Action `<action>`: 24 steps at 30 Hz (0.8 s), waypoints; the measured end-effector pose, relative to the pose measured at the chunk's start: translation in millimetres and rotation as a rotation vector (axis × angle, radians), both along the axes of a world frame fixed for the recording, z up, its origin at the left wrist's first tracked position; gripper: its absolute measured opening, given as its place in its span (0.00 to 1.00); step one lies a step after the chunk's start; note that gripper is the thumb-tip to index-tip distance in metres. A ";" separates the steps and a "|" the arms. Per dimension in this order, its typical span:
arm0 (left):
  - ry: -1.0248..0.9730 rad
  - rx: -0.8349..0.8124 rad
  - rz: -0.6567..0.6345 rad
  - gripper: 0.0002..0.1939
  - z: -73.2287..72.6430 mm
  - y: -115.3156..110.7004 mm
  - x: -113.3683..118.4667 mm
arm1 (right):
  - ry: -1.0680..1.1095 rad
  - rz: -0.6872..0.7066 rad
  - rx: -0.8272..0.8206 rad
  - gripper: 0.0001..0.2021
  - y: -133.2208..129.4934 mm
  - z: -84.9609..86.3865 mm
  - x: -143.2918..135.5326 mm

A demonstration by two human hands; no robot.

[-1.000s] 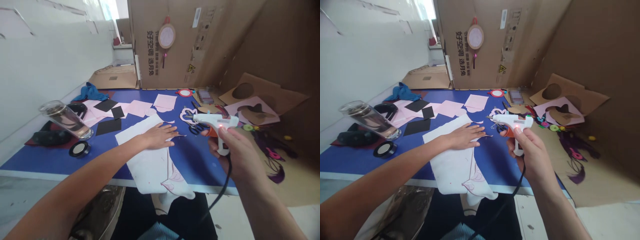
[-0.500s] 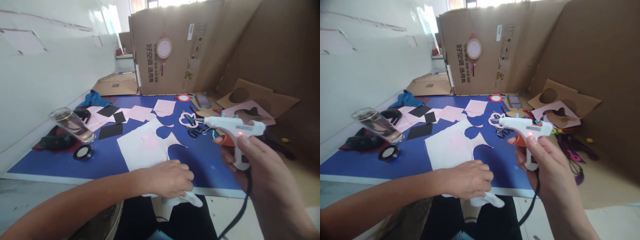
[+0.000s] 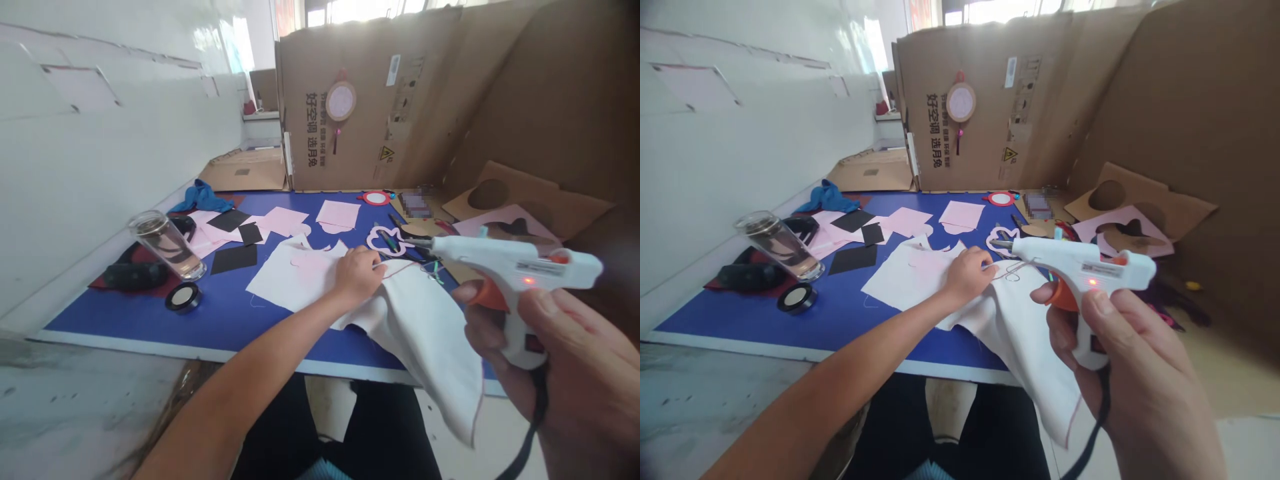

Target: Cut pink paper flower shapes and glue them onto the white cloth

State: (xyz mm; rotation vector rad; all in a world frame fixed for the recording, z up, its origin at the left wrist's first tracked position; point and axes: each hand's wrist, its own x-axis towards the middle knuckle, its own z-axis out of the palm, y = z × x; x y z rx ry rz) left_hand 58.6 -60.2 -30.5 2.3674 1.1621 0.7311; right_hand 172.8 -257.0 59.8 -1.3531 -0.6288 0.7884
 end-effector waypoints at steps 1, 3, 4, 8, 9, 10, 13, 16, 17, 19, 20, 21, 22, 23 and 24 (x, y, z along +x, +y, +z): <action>-0.006 0.007 0.003 0.09 -1.5 2.6 -2.1 | 0.003 -0.026 -0.042 0.23 -1.0 2.3 -3.0; -0.011 0.033 -0.058 0.19 -2.1 4.8 -18.7 | 0.034 -0.054 -0.099 0.23 -3.2 6.5 -8.6; -0.004 0.059 -0.124 0.23 -1.5 4.5 -33.1 | 0.051 -0.045 -0.105 0.22 -4.0 7.4 -10.4; 0.177 0.156 -0.498 0.26 2.0 -1.2 -106.9 | 0.067 0.006 -0.108 0.19 -1.1 -1.1 -8.4; 0.238 0.145 -0.548 0.27 1.4 -4.0 -122.1 | 0.069 0.016 -0.106 0.20 1.1 -5.1 -7.1; 0.302 0.121 -0.579 0.28 -0.3 -8.1 -133.8 | 0.072 0.024 -0.095 0.21 3.4 -9.0 -6.2; 0.441 0.037 -0.536 0.28 -10.3 -31.4 -146.8 | 0.103 0.040 -0.096 0.20 9.6 -16.6 -7.1; 0.438 0.028 -0.330 0.29 -20.0 -66.2 -140.2 | 0.080 0.024 -0.098 0.20 12.4 -17.9 -9.3; 0.427 0.030 -0.268 0.29 -20.9 -77.0 -137.2 | 0.072 0.014 -0.080 0.20 12.6 -17.8 -9.3; 0.417 0.023 -0.204 0.30 -18.2 -92.7 -131.8 | 0.060 0.006 -0.070 0.21 12.5 -17.3 -8.4; 0.415 0.020 -0.205 0.31 -14.7 -96.6 -128.9 | 0.056 0.008 -0.087 0.22 12.1 -16.7 -8.0; 0.406 0.031 -0.216 0.31 -10.2 -97.5 -125.2 | 0.052 0.011 -0.111 0.22 11.6 -15.7 -8.0; 0.391 0.056 -0.243 0.31 -5.6 -95.7 -120.3 | 0.048 0.017 -0.134 0.23 10.9 -14.2 -8.6; 0.370 0.090 -0.282 0.31 -1.4 -91.7 -113.9 | 0.046 0.018 -0.145 0.24 10.2 -12.3 -9.6; 0.350 0.124 -0.335 0.30 1.7 -86.2 -105.8 | 0.046 0.023 -0.153 0.24 9.4 -10.2 -10.7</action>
